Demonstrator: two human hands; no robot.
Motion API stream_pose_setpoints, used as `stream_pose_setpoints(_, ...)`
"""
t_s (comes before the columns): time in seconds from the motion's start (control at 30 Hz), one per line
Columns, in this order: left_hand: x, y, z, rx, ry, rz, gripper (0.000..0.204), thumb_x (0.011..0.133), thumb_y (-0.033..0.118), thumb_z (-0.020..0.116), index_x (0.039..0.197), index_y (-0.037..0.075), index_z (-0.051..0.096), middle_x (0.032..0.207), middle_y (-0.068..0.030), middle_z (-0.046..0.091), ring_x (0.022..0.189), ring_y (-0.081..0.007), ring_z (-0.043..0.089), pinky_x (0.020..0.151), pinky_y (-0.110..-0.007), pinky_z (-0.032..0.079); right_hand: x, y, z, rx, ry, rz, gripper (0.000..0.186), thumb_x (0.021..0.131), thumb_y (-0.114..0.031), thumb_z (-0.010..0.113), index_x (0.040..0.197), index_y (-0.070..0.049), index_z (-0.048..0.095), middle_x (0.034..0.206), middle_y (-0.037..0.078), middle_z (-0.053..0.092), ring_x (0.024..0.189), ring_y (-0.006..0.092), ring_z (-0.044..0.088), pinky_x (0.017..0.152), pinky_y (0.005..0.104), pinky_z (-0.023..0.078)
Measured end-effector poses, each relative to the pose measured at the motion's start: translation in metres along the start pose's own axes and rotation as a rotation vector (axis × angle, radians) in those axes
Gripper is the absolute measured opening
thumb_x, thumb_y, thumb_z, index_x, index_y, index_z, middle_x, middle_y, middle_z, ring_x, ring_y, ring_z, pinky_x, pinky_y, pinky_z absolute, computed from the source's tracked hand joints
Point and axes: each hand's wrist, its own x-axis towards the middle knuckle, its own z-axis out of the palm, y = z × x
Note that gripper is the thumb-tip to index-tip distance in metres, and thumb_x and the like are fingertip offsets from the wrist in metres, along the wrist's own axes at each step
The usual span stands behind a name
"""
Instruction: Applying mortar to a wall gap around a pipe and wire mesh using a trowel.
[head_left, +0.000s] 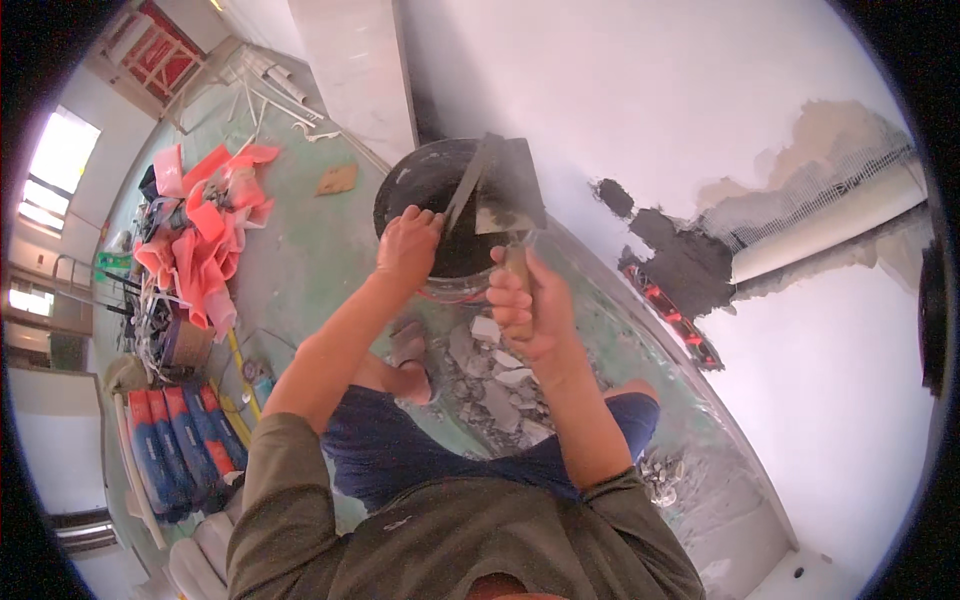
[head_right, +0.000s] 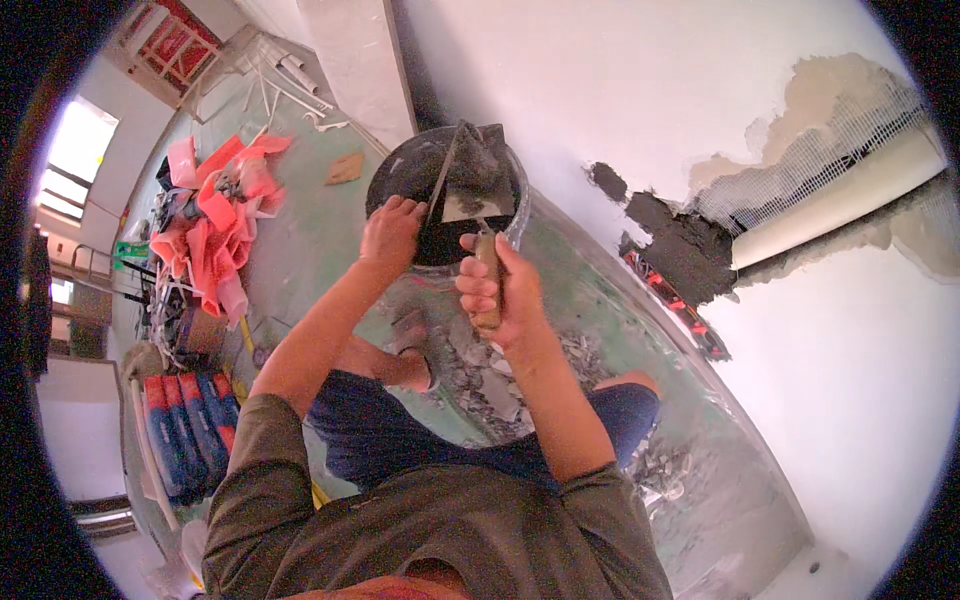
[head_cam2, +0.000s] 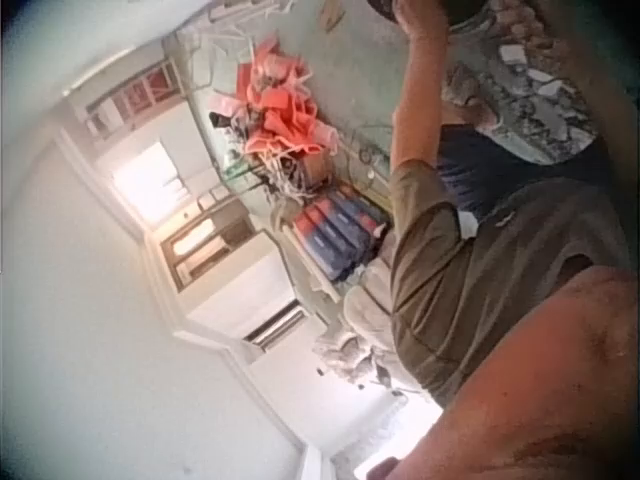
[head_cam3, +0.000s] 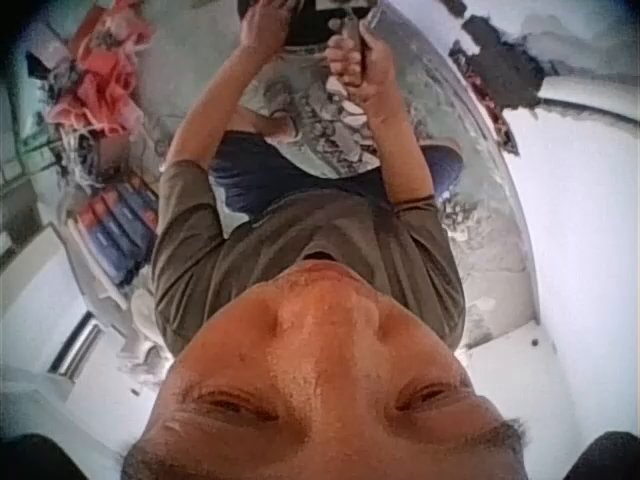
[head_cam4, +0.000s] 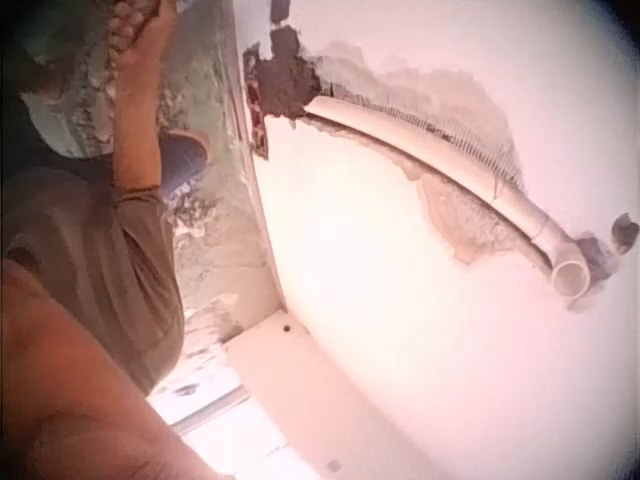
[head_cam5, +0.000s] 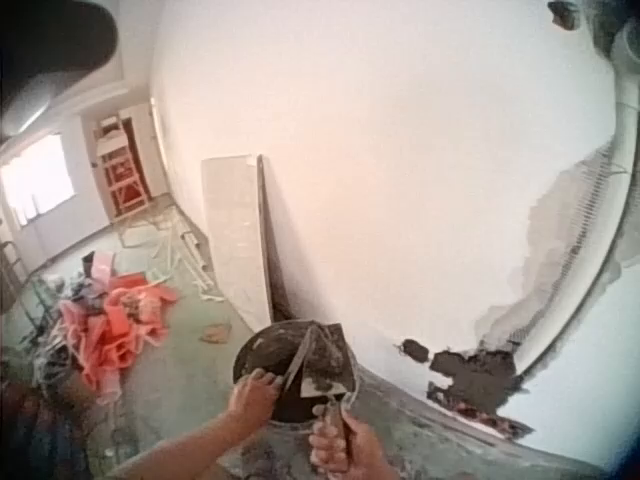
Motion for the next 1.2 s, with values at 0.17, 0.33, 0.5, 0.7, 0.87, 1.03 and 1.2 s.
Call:
stream_pose_setpoints(0.17,0.002,-0.002,0.0,0.066,-0.085,0.036,0.029,0.075,0.011,0.055,0.103,0.012,0.062,0.095,-0.0004,0.06,0.1,-0.0198,0.053,0.081,-0.032,0.046,-0.009,-0.009,-0.004,0.037,-0.056,-0.015,0.037,0.097,-0.036,0.045,0.114,-0.003,0.048,0.069,0.0,0.045,0.049,0.0056,0.038,0.037,0.0176,0.034)
stream_pose_setpoints(0.33,0.004,-0.004,0.002,0.054,-0.153,0.049,0.027,0.075,0.008,0.055,0.1,0.012,0.065,0.096,-0.0022,0.061,0.1,-0.0211,0.054,0.082,-0.033,0.046,-0.026,-0.018,0.001,0.06,-0.061,-0.056,0.038,0.096,-0.036,0.046,0.115,-0.003,0.048,0.069,0.0,0.045,0.049,0.0056,0.038,0.037,0.0178,0.034)
stream_pose_setpoints(0.5,0.013,-0.005,-0.007,-0.308,0.096,-0.166,0.025,0.076,0.002,0.054,0.099,0.005,0.064,0.107,-0.0101,0.062,0.104,-0.0292,0.056,0.087,-0.038,0.048,-0.05,-0.016,-0.014,0.054,-0.052,-0.105,0.036,0.095,-0.038,0.048,0.111,-0.005,0.05,0.069,-0.001,0.042,0.049,0.0045,0.035,0.036,0.0174,0.03)
stream_pose_setpoints(0.7,0.021,-0.005,-0.012,-0.739,0.095,-0.381,0.015,0.082,0.003,0.06,0.095,0.002,0.066,0.099,-0.013,0.067,0.095,-0.0277,0.063,0.087,-0.032,0.047,-0.088,-0.005,-0.038,0.021,0.12,-0.278,0.034,0.095,-0.04,0.048,0.104,-0.008,0.052,0.065,-0.002,0.041,0.046,0.0053,0.034,0.034,0.0178,0.027)
stream_pose_setpoints(0.87,0.036,0.037,-0.059,-1.138,0.134,-0.316,0.016,0.087,0.008,0.061,0.1,0.0,0.067,0.099,-0.0073,0.068,0.093,-0.0158,0.062,0.088,-0.028,0.045,-0.101,-0.003,-0.068,0.024,0.22,-0.568,0.028,0.095,-0.039,0.048,0.097,-0.011,0.05,0.064,-0.003,0.039,0.045,0.0056,0.032,0.033,0.0189,0.026)
stream_pose_setpoints(1.03,0.044,0.065,-0.089,-1.367,0.096,-0.365,0.018,0.089,0.007,0.058,0.104,-0.001,0.066,0.099,-0.0074,0.067,0.092,-0.0143,0.061,0.088,-0.028,0.045,-0.096,-0.01,-0.074,0.064,0.293,-0.767,0.026,0.096,-0.038,0.047,0.097,-0.012,0.05,0.065,-0.004,0.04,0.047,0.0061,0.034,0.035,0.0194,0.028)
stream_pose_setpoints(1.2,0.049,0.069,-0.078,-1.484,0.134,-0.315,0.022,0.09,0.006,0.057,0.11,0.001,0.063,0.098,-0.0089,0.066,0.093,-0.0162,0.061,0.088,-0.029,0.046,-0.08,-0.025,-0.088,0.152,0.262,-0.918,0.026,0.097,-0.038,0.045,0.096,-0.012,0.047,0.066,-0.003,0.041,0.05,0.0086,0.037,0.041,0.0241,0.031)
